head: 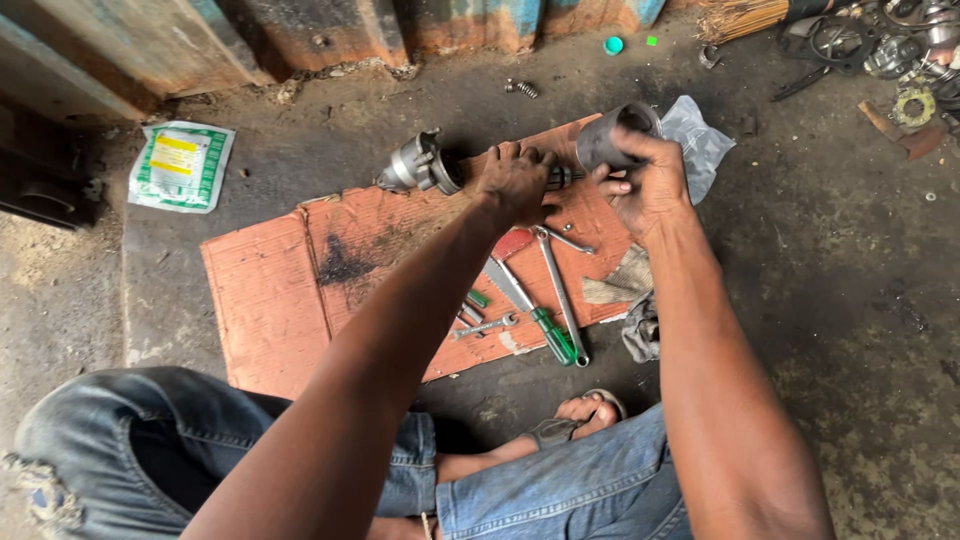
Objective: The person wipes the internal components of a starter motor with a cloth, reassembles the armature and housing, and then aligns and inserts internal parts into the cylinder assembly.
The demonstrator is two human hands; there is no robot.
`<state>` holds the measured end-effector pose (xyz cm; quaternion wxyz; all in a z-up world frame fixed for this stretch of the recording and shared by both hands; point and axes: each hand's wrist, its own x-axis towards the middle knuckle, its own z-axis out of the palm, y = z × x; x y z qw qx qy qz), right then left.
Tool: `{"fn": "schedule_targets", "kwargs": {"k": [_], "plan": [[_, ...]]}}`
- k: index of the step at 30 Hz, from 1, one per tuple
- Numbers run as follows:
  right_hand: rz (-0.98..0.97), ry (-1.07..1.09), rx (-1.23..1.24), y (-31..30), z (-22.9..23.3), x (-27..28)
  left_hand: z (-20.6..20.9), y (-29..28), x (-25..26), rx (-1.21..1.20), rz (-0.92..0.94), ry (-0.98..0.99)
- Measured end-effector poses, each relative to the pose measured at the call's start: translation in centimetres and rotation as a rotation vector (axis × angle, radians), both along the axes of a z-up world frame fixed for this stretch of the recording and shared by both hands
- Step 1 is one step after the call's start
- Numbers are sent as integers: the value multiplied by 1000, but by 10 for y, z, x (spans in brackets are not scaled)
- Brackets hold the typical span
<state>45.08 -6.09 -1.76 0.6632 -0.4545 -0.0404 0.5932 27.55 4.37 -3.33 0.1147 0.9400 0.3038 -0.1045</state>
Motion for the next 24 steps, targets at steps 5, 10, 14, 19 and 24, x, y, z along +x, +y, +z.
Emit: {"fn": "schedule_targets", "kwargs": {"k": [5, 10, 14, 19, 24], "plan": [[68, -69, 199, -2, -45, 32, -23, 12, 10, 48, -43, -3], [-45, -184, 38, -12, 13, -1, 9, -2, -38, -721, 440, -550], [-60, -284, 27, -14, 56, -34, 38, -26, -110, -1495, 453, -986], [-71, -218, 89, -1, 54, -91, 61, -57, -181, -1565, 700, -938], [69, -236, 53, 5, 38, -173, 51, -70, -226, -1315, 707, -904]]}}
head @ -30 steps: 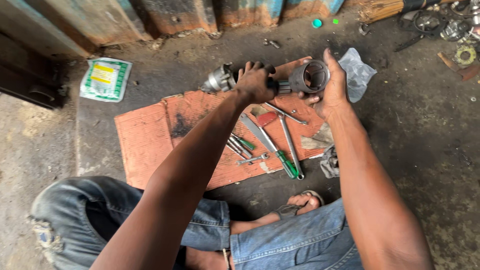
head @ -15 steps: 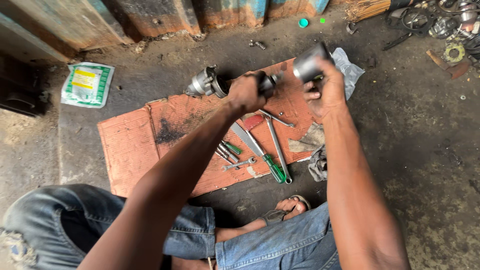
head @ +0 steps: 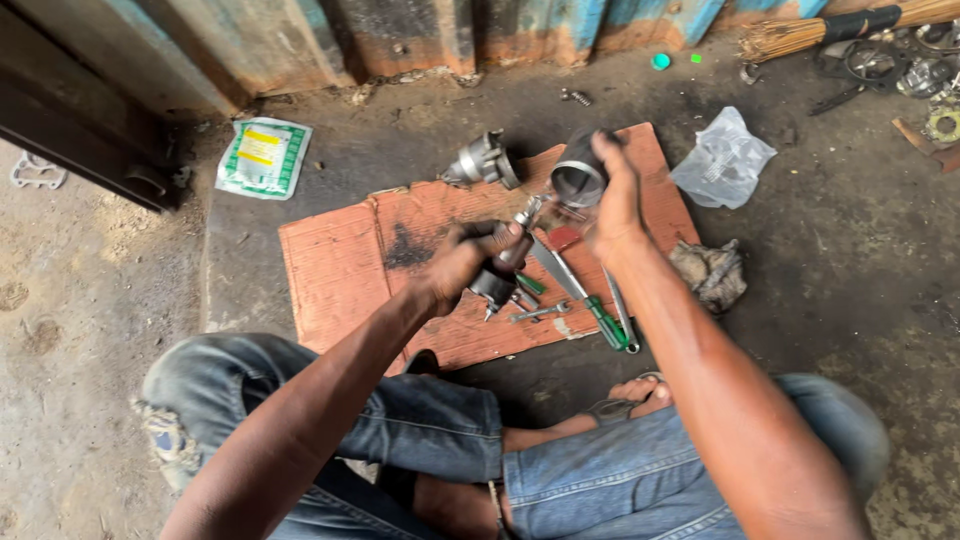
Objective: The person wipes the internal components of a starter motor with a cloth, reassembles the armature and housing, and then aligns and inserts internal parts into the cylinder assembly.
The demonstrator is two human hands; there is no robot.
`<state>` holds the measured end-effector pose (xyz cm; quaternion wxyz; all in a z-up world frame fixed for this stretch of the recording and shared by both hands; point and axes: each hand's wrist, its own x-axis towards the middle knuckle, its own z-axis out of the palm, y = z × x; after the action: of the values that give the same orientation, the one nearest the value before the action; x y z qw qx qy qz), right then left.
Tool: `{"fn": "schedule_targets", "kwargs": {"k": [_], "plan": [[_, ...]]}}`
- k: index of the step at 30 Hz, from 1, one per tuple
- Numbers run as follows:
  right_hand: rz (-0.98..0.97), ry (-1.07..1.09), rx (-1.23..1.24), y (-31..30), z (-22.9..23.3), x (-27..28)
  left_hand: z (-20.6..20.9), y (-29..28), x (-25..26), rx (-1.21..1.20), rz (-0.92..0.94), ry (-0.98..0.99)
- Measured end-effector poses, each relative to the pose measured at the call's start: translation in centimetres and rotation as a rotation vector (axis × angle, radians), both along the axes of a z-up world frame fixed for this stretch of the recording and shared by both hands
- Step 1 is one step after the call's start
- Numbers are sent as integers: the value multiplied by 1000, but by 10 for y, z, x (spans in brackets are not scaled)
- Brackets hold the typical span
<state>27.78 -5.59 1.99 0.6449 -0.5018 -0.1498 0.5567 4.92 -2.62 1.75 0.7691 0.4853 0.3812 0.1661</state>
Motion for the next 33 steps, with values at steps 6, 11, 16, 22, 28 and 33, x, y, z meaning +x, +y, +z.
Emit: {"fn": "schedule_targets", "kwargs": {"k": [6, 11, 16, 22, 28, 33], "plan": [[-80, 335, -9, -1, -26, -90, -21, -14, -30, -21, 157, 0], [17, 362, 58, -2, -38, -109, -33, -11, -35, -4, 182, 16], [-63, 329, 4, -3, -27, -119, -32, -8, -33, -94, 153, -30], [-34, 252, -18, -8, -35, -123, -35, -9, -31, -71, 159, -46], [-17, 309, -19, -8, -35, -122, -47, -12, -29, -151, 243, -149], [15, 317, -25, -9, -28, -118, -48, -10, -31, -120, 201, -230]]}}
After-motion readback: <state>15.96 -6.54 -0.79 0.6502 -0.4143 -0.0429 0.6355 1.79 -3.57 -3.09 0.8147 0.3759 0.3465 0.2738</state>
